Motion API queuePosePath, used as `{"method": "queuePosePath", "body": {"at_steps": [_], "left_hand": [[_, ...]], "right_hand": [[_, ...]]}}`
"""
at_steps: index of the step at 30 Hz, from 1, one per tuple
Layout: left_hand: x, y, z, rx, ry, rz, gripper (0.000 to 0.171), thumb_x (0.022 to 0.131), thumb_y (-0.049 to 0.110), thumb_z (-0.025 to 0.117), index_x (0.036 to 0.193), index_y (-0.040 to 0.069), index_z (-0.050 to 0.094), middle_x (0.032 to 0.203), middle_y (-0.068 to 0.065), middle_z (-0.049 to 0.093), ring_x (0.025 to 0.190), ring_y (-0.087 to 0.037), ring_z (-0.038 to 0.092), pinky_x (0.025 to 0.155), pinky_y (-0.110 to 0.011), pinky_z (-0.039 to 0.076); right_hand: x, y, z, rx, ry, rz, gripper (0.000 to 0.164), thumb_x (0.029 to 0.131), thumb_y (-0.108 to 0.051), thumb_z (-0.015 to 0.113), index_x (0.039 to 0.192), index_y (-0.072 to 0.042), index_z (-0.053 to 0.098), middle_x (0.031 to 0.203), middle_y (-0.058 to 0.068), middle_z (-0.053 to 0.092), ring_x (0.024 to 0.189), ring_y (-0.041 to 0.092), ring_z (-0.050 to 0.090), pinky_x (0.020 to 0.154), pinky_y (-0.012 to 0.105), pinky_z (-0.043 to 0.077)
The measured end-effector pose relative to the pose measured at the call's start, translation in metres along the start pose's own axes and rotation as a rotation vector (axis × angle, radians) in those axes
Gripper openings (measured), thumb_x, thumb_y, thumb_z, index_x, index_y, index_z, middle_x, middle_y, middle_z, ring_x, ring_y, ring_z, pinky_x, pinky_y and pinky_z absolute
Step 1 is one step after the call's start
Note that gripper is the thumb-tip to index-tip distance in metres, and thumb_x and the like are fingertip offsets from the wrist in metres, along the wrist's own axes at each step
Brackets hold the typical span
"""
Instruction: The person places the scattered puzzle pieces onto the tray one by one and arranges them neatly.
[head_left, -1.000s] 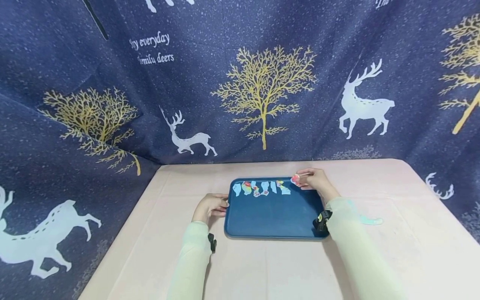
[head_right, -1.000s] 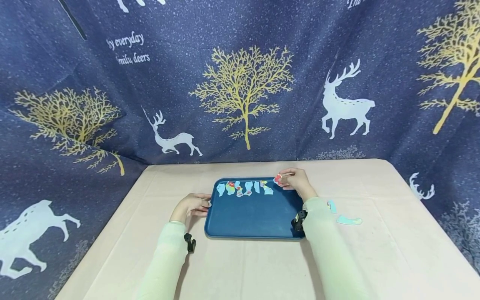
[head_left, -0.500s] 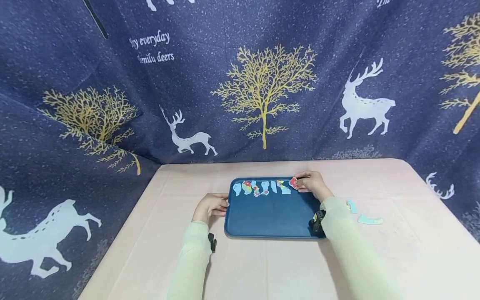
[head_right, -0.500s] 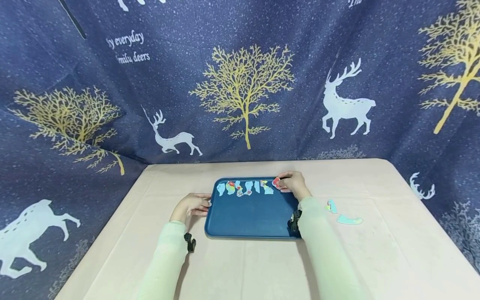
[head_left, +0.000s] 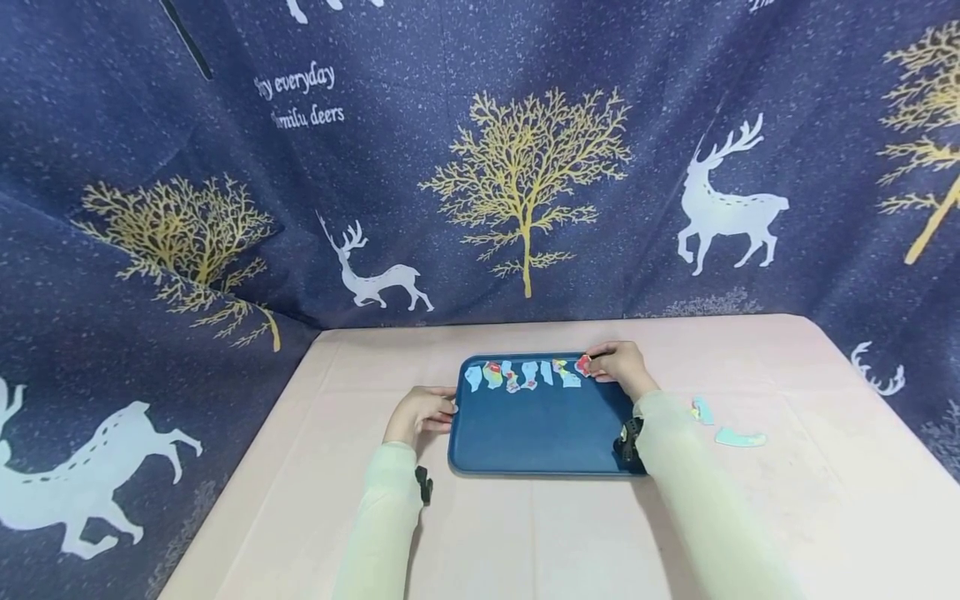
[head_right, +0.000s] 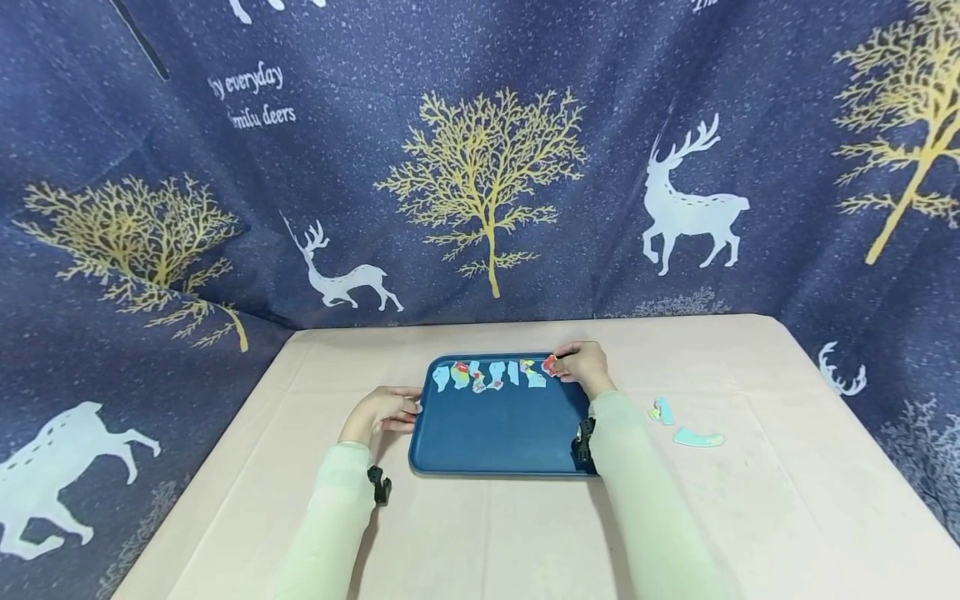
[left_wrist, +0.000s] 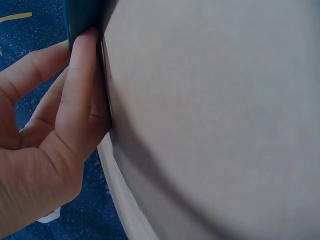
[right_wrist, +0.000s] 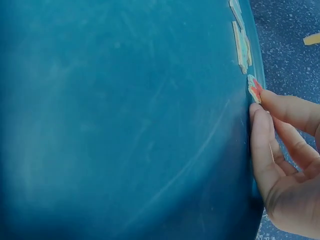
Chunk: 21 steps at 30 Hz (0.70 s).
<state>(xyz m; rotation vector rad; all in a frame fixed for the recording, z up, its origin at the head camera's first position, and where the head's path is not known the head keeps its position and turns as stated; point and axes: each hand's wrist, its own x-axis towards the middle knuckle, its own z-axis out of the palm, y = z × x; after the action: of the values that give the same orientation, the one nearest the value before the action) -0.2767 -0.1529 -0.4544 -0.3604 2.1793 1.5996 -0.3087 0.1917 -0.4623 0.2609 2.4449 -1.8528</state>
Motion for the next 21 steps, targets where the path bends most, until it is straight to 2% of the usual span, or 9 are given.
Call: {"method": "queuePosePath", "body": {"at_steps": [8, 21], "left_hand": [[-0.0028, 0.0006, 0.0005, 0.0, -0.001, -0.003, 0.05, 0.085, -0.01, 0.06, 0.133, 0.001, 0.056, 0.078, -0.01, 0.062, 0.066, -0.017, 0.061, 0.068, -0.031, 0.063], [-0.0002, -0.0008, 0.0003, -0.01, -0.002, 0.005, 0.05, 0.085, -0.011, 0.059, 0.133, 0.0, 0.055, 0.077, -0.01, 0.062, 0.066, -0.017, 0.061, 0.069, -0.032, 0.063]], "right_hand": [[0.0006, -0.0009, 0.0027, -0.042, 0.036, 0.001, 0.031, 0.078, 0.007, 0.068, 0.108, 0.013, 0.065, 0.087, 0.021, 0.07, 0.059, 0.013, 0.065, 0.059, 0.027, 0.062], [0.0025, 0.0011, 0.0034, -0.052, 0.05, 0.009, 0.027, 0.076, 0.008, 0.071, 0.103, 0.013, 0.067, 0.081, 0.016, 0.07, 0.057, 0.012, 0.065, 0.057, 0.025, 0.061]]}}
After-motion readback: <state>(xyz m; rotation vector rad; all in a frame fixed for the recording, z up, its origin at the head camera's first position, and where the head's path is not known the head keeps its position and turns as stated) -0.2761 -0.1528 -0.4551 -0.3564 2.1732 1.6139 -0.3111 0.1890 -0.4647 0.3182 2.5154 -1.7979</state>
